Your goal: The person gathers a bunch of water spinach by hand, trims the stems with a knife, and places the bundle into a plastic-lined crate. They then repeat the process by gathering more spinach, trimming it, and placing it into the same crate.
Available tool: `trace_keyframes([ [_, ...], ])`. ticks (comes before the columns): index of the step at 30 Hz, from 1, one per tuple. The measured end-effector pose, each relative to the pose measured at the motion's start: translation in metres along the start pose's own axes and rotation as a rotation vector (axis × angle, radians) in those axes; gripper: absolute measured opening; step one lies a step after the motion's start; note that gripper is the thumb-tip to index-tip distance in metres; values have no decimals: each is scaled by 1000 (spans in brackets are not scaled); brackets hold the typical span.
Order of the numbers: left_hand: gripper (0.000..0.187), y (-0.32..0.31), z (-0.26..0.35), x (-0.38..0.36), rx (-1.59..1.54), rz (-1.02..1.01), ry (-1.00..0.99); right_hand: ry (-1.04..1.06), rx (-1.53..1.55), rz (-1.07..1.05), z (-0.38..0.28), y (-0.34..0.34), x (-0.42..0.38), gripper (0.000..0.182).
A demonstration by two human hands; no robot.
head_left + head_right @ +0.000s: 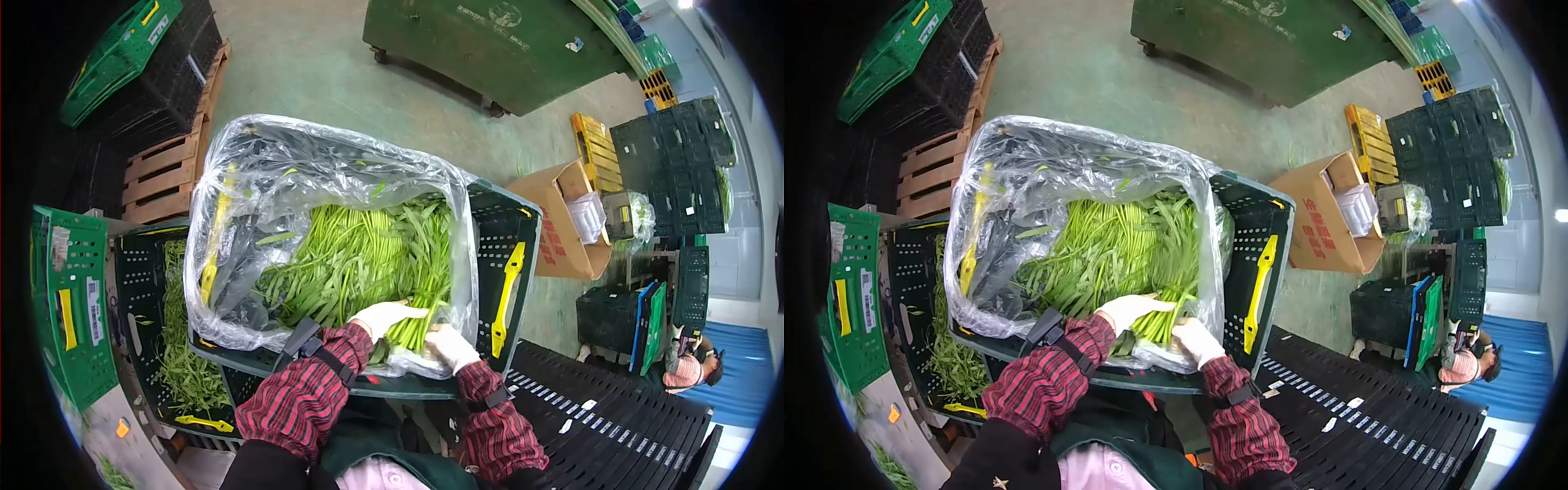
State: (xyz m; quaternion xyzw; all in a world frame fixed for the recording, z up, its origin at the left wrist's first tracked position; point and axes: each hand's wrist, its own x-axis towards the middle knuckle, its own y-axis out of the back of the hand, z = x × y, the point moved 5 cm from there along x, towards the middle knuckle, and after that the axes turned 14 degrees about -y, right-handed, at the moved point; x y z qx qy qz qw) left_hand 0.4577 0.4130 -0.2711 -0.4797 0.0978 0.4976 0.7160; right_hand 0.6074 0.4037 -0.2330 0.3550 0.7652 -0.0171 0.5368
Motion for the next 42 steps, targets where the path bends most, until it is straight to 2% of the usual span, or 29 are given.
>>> trace_keyframes([
  [1,41,-2,-2,0,3,-1,5,-233,177,-14,-9,-2,-3,24],
  [2,42,-7,-1,0,-140,-64,-48,-73,152,45,-3,-8,11,24],
  [3,43,-12,1,0,-284,-126,-104,-74,155,42,-4,-10,13,24],
  [5,43,-15,18,-15,-162,-86,-41,16,45,295,-9,-1,11,27],
  [6,45,-12,21,-18,-87,-33,-2,-65,-170,347,3,-2,19,27],
  [8,46,-2,15,-14,81,110,83,-127,-62,386,7,3,18,28],
  [9,46,3,3,-3,80,107,82,-181,44,426,9,9,19,28],
  [10,45,10,-15,12,2,72,61,-382,559,68,13,4,13,27],
  [11,45,15,-27,22,-76,40,39,-380,556,68,14,5,11,27],
  [13,45,15,-29,21,-135,18,46,-105,1211,-205,5,-2,7,24],
  [15,40,1,-6,4,-198,-18,56,-65,1284,-237,1,-1,3,20],
  [16,36,-6,21,-18,9,98,100,-39,1114,-84,-4,5,-3,18],
  [17,36,-9,23,-20,9,98,100,-14,942,64,-7,9,-7,16],
  [19,38,-21,26,-21,-216,8,0,-1,892,111,-4,5,1,15],
  [21,42,-12,-3,-3,-319,-60,2,-43,964,40,-3,-3,12,15],
  [23,51,-14,26,-14,191,-196,-387,29,1117,-25,-7,7,9,14],
  [24,66,-12,14,-9,-284,144,-7,-78,1044,49,3,14,10,14],
  [25,66,-2,3,2,-351,10,-58,-183,968,123,13,21,12,13],
  [26,58,4,4,-2,-326,60,-38,-387,459,275,29,27,18,17],
  [27,49,9,9,-7,-298,107,-18,-332,-313,587,52,26,32,24],
  [28,36,9,19,-10,-307,0,-34,-365,-398,476,52,21,31,26],
  [29,28,11,23,-13,-314,-6,-49,-392,-483,361,53,16,29,27],
  [35,14,19,40,-24,-225,-13,-102,-393,-481,319,29,16,20,27],
  [36,14,20,39,-22,-254,-12,-86,-304,-378,325,35,15,36,33],
  [37,14,21,37,-20,-284,-8,-69,-387,-43,196,25,20,34,40],
  [39,15,20,36,-20,-292,-19,-57,-327,-24,326,10,20,39,41],
  [40,14,18,38,-21,-294,-24,-67,-335,-156,244,5,17,44,39],
  [41,14,17,41,-22,-293,-30,-80,-272,-272,334,12,10,55,33],
  [42,18,19,40,-20,-322,-49,-56,-233,-61,233,26,8,64,31],
])
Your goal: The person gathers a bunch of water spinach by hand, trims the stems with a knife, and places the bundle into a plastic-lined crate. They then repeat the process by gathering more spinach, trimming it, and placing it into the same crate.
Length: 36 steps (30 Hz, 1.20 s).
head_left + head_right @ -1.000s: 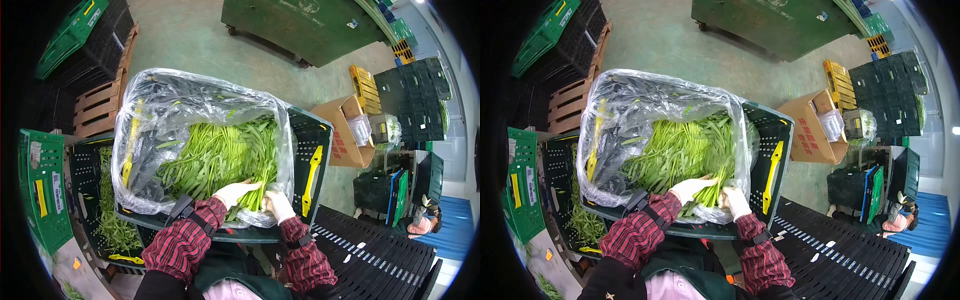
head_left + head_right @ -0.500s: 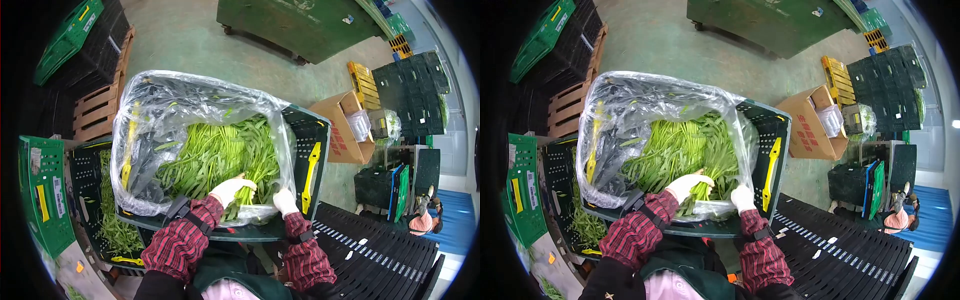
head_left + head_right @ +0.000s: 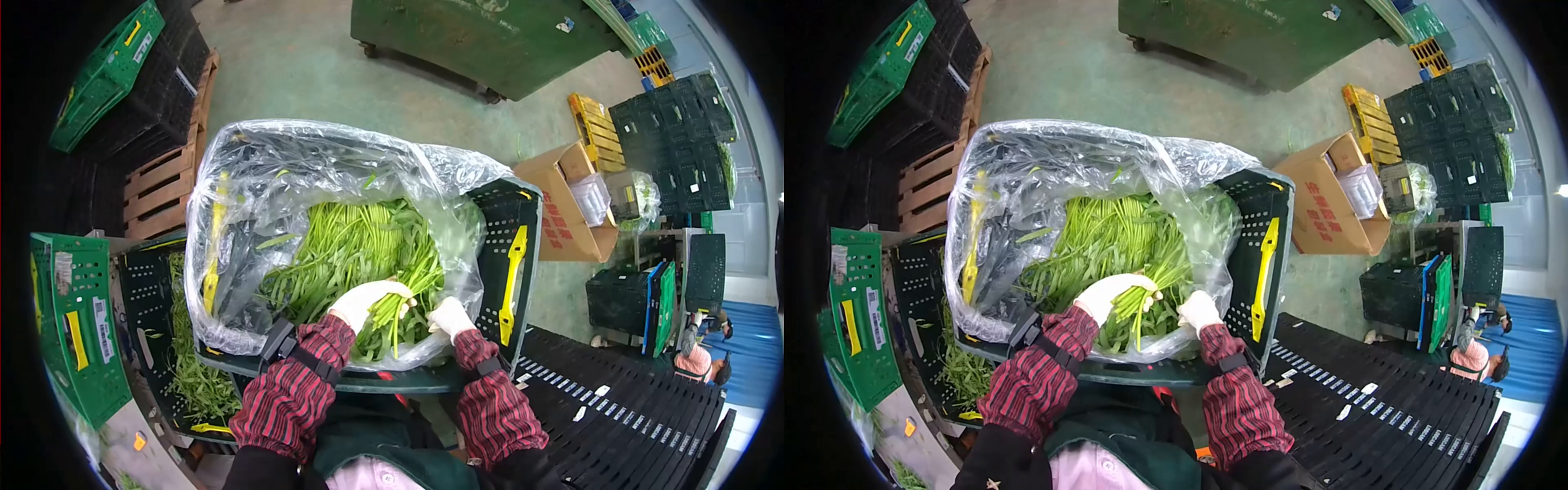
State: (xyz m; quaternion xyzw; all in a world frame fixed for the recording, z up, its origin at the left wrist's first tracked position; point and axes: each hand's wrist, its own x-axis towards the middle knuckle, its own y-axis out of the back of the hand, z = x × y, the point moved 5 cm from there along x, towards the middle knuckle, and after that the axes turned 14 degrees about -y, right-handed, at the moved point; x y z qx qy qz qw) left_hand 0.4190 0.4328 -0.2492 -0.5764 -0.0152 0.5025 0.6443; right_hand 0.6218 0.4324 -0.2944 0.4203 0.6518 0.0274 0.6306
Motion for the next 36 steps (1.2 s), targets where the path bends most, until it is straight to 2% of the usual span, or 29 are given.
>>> trace_keyframes([
  [1,18,1,2,0,1,4,-10,25,194,-129,-6,5,-5,29],
  [2,21,1,2,-2,-12,9,-6,184,249,-103,-26,21,-30,28],
  [3,25,0,0,-5,-24,14,3,-46,718,-287,-33,24,-43,27],
  [4,30,-12,4,-17,-84,60,33,-57,858,-373,-42,23,-49,27],
  [5,30,-9,-3,-13,-116,16,0,-65,999,-457,-49,20,-52,27],
  [7,31,-15,-6,-11,-74,28,-17,82,588,-208,-59,19,-47,28],
  [8,33,-19,-8,-13,-107,-6,-22,315,246,84,-68,23,-41,26],
  [9,33,-17,-5,-13,-103,-6,-29,322,247,86,-62,22,-36,26],
  [11,37,-24,9,-22,27,-46,-98,292,368,-49,-69,30,-51,25],
  [12,40,-27,20,-32,136,13,-98,153,486,-215,-50,20,-32,20],
  [13,39,-13,21,-37,52,74,-99,204,346,-51,-25,7,-2,33],
  [15,37,-1,34,-43,85,-22,-79,167,-303,84,-7,0,11,48],
  [16,35,-4,45,-56,138,-15,-73,-14,-433,34,10,-12,27,56],
  [17,34,-11,59,-74,153,-51,-109,-42,-444,55,12,-10,22,55],
  [19,35,-13,69,-105,153,-25,-53,48,-520,25,38,-30,56,52],
  [21,42,-17,80,-143,154,-19,-57,-156,-479,85,33,-12,34,37],
  [23,52,-19,87,-192,112,101,-129,-63,-602,50,43,-18,46,34],
  [25,56,-28,98,-244,61,101,-193,-12,-650,121,36,-13,46,33],
  [26,56,-31,99,-267,-7,88,-269,4,-522,238,25,0,34,32],
  [27,59,-27,99,-287,6,66,-332,48,-550,344,46,-2,73,34],
  [28,59,-24,94,-306,-51,73,-398,164,-480,460,-13,26,11,26],
  [29,58,-23,90,-325,-108,81,-469,353,-527,644,-25,33,5,24],
  [30,57,-28,89,-342,-70,123,-548,337,-368,725,-48,49,-16,24],
  [31,53,-23,83,-353,-76,152,-617,375,80,549,-83,67,-69,21],
  [33,51,-13,76,-379,-9,271,-703,619,441,453,-145,73,-172,9],
  [35,45,4,66,-406,33,329,-723,1121,86,654,-204,52,-287,20],
  [36,45,8,60,-422,46,340,-718,1057,-124,513,-232,30,-344,28],
])
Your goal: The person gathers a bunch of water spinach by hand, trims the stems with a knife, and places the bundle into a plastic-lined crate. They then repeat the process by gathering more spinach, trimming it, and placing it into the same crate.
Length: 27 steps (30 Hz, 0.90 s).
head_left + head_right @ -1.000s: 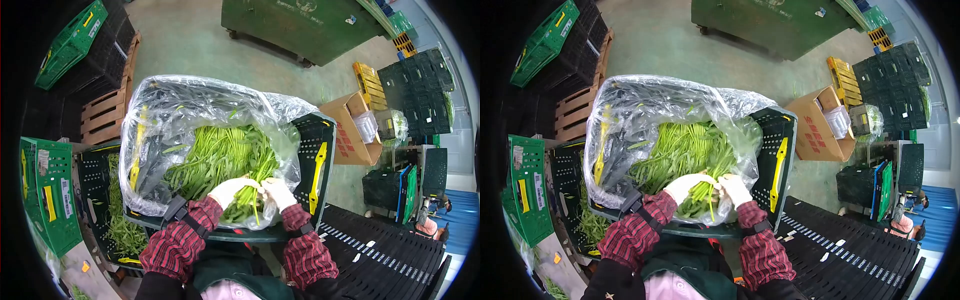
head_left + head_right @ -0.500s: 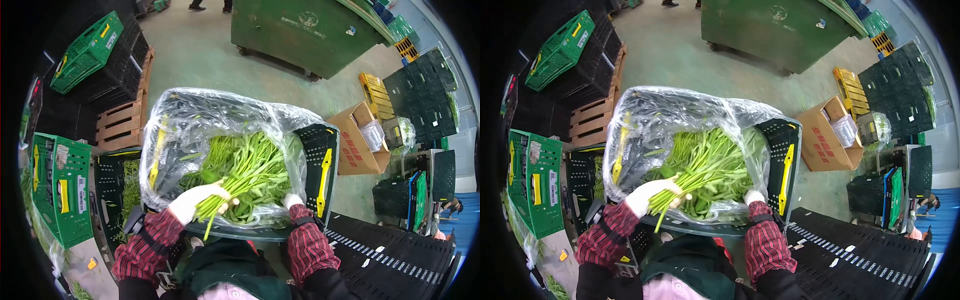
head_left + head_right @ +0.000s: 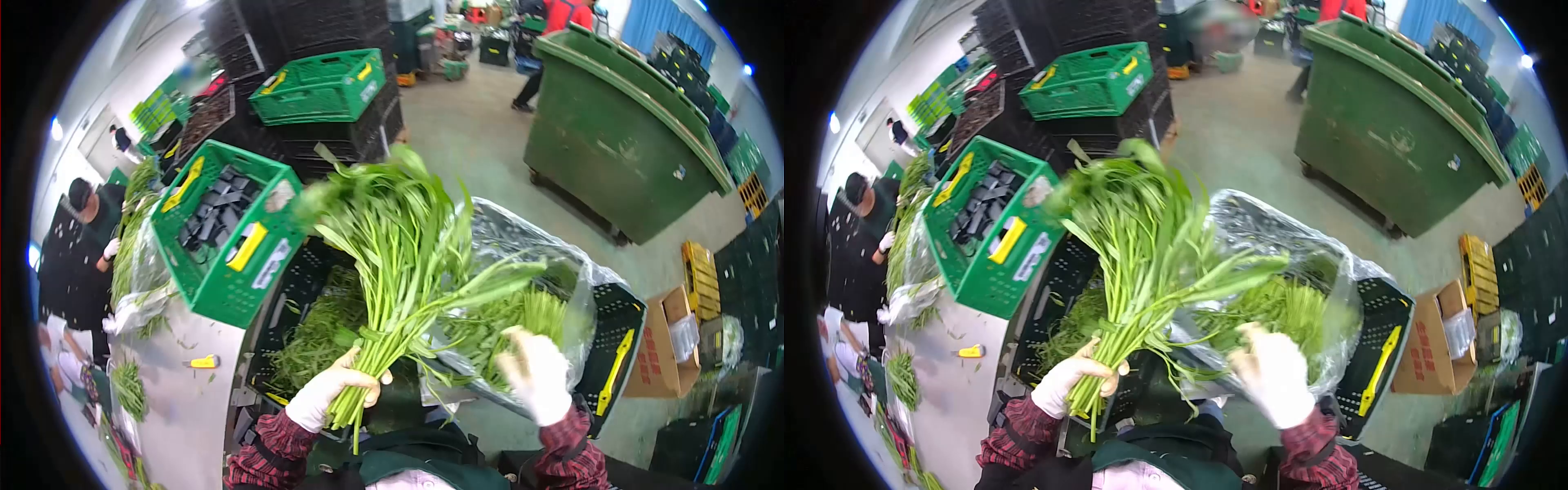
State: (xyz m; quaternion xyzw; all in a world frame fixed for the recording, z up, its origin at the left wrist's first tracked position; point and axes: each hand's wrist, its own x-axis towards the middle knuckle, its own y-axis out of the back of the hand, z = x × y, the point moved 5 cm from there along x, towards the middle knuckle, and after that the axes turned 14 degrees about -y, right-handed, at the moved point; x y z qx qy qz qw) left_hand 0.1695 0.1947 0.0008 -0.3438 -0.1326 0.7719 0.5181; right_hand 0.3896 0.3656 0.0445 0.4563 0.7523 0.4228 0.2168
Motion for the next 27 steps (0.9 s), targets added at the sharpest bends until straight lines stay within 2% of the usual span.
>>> trace_keyframes([
  [2,47,26,6,-29,18,-6,16,228,-90,-471,-98,-40,-13,47],
  [3,48,42,5,-49,-5,19,42,504,-62,-452,-131,-67,-33,59],
  [4,47,62,-1,-69,-26,-2,90,775,55,-367,-157,-109,-50,56],
  [5,47,78,-2,-89,-45,-23,141,949,-74,-243,-188,-126,-69,51],
  [6,42,90,-3,-113,-63,-47,226,1048,-140,-229,-212,-152,-80,49],
  [8,28,127,8,-153,-36,-64,232,1166,-211,-215,-257,-188,-99,47],
  [10,24,160,26,-187,75,-69,241,1065,17,-555,-292,-218,-113,45],
  [11,25,170,42,-203,160,-42,261,1050,113,-442,-300,-234,-120,46],
  [12,35,188,50,-212,137,-46,293,971,172,-470,-312,-245,-128,45],
  [13,47,209,58,-219,22,-88,231,892,227,-494,-325,-254,-133,44],
  [14,52,256,58,-210,279,-167,101,773,283,-529,-340,-255,-139,37],
  [15,58,293,59,-203,543,-246,-26,616,355,-519,-342,-264,-140,37],
  [17,53,318,84,-217,212,55,-238,244,508,-699,-345,-276,-134,39],
  [18,65,331,83,-216,111,-22,-352,-38,820,-862,-340,-293,-137,44],
  [19,65,330,82,-218,101,-30,-360,-34,805,-857,-343,-296,-141,44],
  [21,72,319,84,-218,483,7,-563,-173,888,-958,-346,-305,-149,44],
  [23,78,322,71,-205,377,11,-604,-210,856,-1036,-348,-316,-159,42],
  [25,79,331,63,-194,785,66,-564,-250,867,-1040,-346,-325,-163,44],
  [26,79,316,80,-208,773,206,-513,-246,857,-1043,-345,-327,-162,44],
  [27,75,320,90,-213,1025,370,-523,-269,901,-948,-342,-326,-156,43],
])
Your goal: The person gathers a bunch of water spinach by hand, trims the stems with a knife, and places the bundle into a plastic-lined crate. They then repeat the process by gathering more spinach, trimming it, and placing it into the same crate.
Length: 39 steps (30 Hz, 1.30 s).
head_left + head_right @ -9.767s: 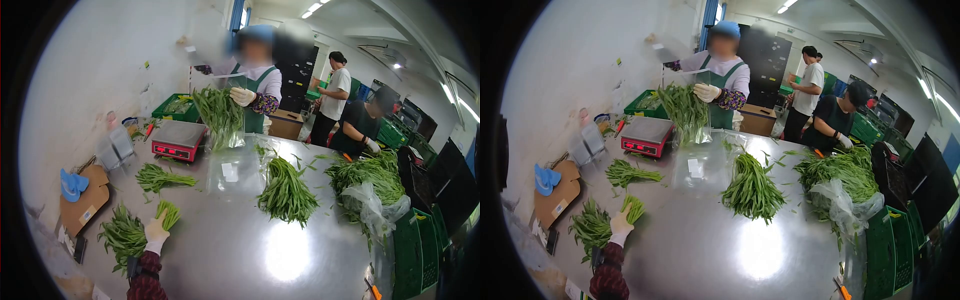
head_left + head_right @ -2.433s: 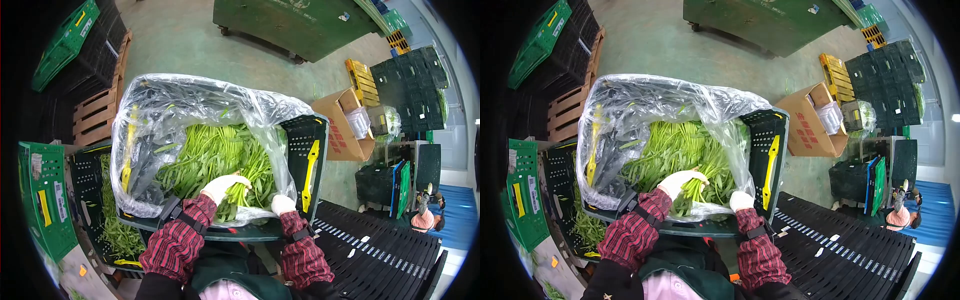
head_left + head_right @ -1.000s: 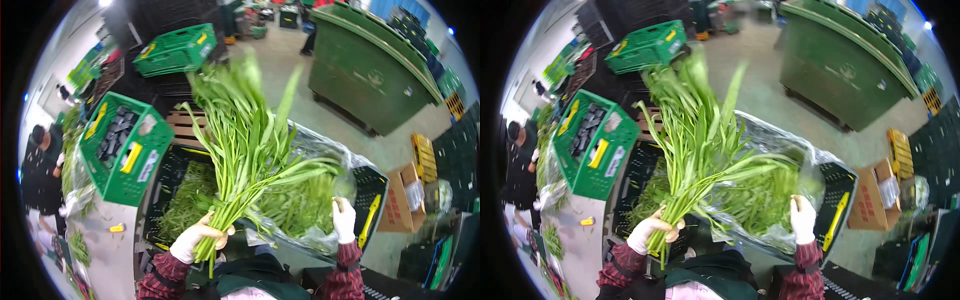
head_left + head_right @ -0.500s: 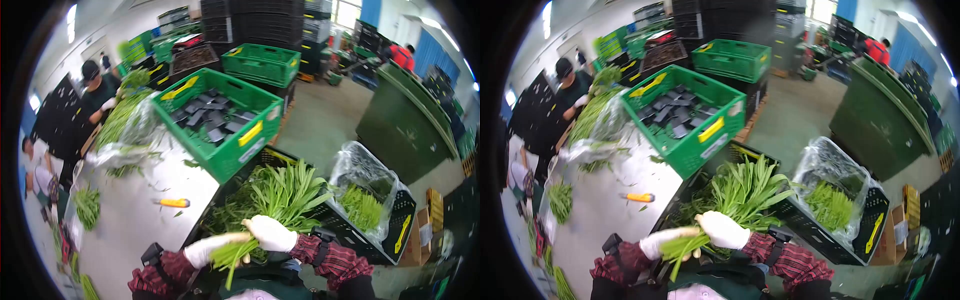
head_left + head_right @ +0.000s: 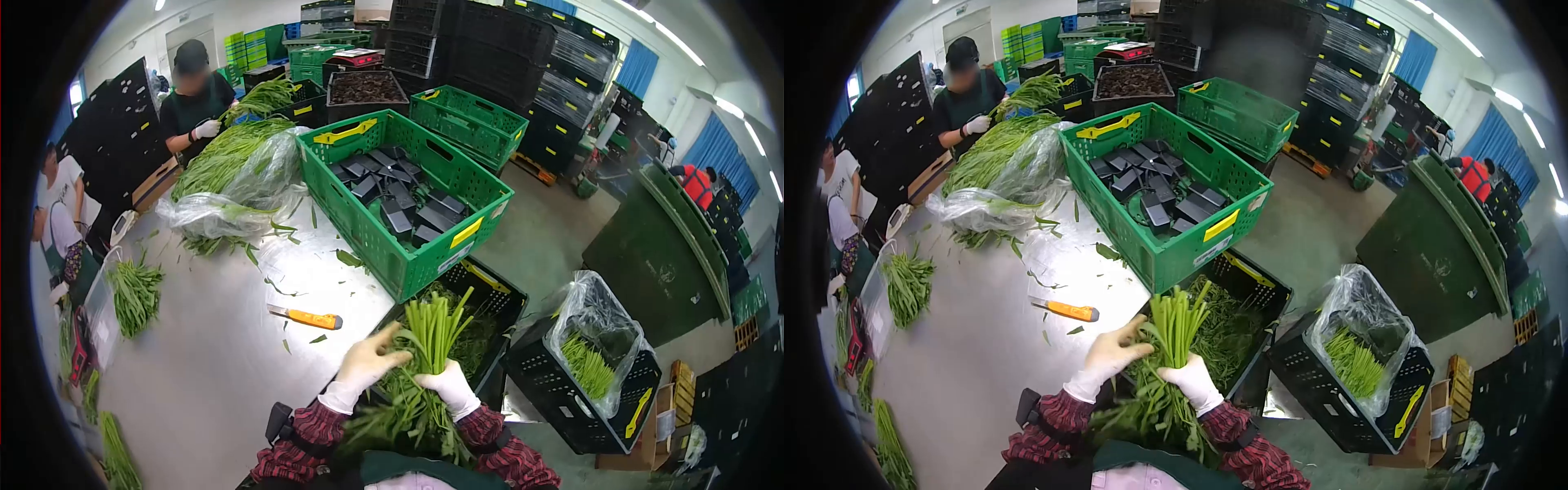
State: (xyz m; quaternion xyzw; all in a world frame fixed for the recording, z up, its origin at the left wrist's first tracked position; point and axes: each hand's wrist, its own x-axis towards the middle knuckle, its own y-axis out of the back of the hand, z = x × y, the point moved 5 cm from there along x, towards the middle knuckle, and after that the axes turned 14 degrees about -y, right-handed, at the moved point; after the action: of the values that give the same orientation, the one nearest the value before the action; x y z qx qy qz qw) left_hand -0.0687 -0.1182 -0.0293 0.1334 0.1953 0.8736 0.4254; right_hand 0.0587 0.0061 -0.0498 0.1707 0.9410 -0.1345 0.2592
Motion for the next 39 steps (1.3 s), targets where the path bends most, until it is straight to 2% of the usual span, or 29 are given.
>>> trace_keyframes([
  [2,73,27,29,-3,571,320,-305,51,42,78,-4,12,2,42],
  [4,73,31,48,-5,613,365,-249,164,-47,275,-12,30,3,41],
  [6,81,10,52,1,-207,327,-174,244,-123,341,-13,35,3,40],
  [7,91,-14,59,9,-588,207,-176,312,-234,412,-17,36,2,39],
  [8,89,-44,57,20,-842,183,-318,382,-347,482,-22,35,0,38],
  [9,80,-64,54,24,-874,119,-198,398,-450,531,-31,27,-10,34],
  [10,71,-77,53,28,-904,56,-77,567,-619,579,-34,20,-14,33],
  [11,71,-84,54,34,-901,62,-82,627,-589,574,-32,19,-14,32],
  [13,47,-96,49,40,-988,149,-2,804,-643,594,-42,21,-23,35],
  [14,47,-98,45,41,-989,168,-4,809,-649,576,-48,30,-28,35],
  [16,37,-97,29,40,-881,266,77,428,-1331,323,-45,42,-18,47],
  [17,35,-95,21,42,-832,309,3,495,-1366,274,-64,50,-28,60],
  [18,35,-92,19,41,-833,322,8,623,-1103,362,-90,64,-40,59],
  [19,36,-91,18,39,-763,291,-4,699,-882,438,-126,69,-59,50],
  [20,37,-92,19,38,-694,255,-12,873,-884,510,-157,70,-77,48],
  [22,44,-96,35,35,-587,224,-15,1001,-827,534,-187,64,-81,43],
  [24,52,-103,37,30,-387,182,-49,1042,-926,375,-186,36,-52,34],
  [25,51,-104,32,27,-385,183,-27,977,-1040,248,-166,21,-27,27],
  [26,51,-101,26,22,-383,200,-10,907,-1210,23,-121,16,14,32],
  [28,47,-94,9,5,-371,180,111,733,-1256,-44,-101,4,27,33],
  [30,41,-83,6,-11,-319,236,126,937,-1129,-185,-97,-11,28,33],
  [31,40,-77,6,-17,-389,245,162,535,-948,-182,-112,-20,31,29],
  [32,39,-72,3,-24,-459,260,191,613,-870,-159,-109,-28,44,31],
  [34,34,-58,-5,-38,-478,354,185,618,-940,-297,-88,-64,53,32],
  [35,31,-53,-12,-51,-512,385,250,485,-982,-425,-72,-76,73,37],
  [36,28,-47,-19,-62,-543,420,311,282,-831,-492,-58,-88,98,37],
  [37,20,-40,-22,-71,-601,499,296,339,-919,-375,-64,-104,120,38],
  [38,20,-37,-30,-83,-592,523,304,392,-1000,-248,-67,-118,142,38],
  [39,17,-34,-39,-94,-640,563,306,583,-1005,-148,-60,-134,171,41],
])
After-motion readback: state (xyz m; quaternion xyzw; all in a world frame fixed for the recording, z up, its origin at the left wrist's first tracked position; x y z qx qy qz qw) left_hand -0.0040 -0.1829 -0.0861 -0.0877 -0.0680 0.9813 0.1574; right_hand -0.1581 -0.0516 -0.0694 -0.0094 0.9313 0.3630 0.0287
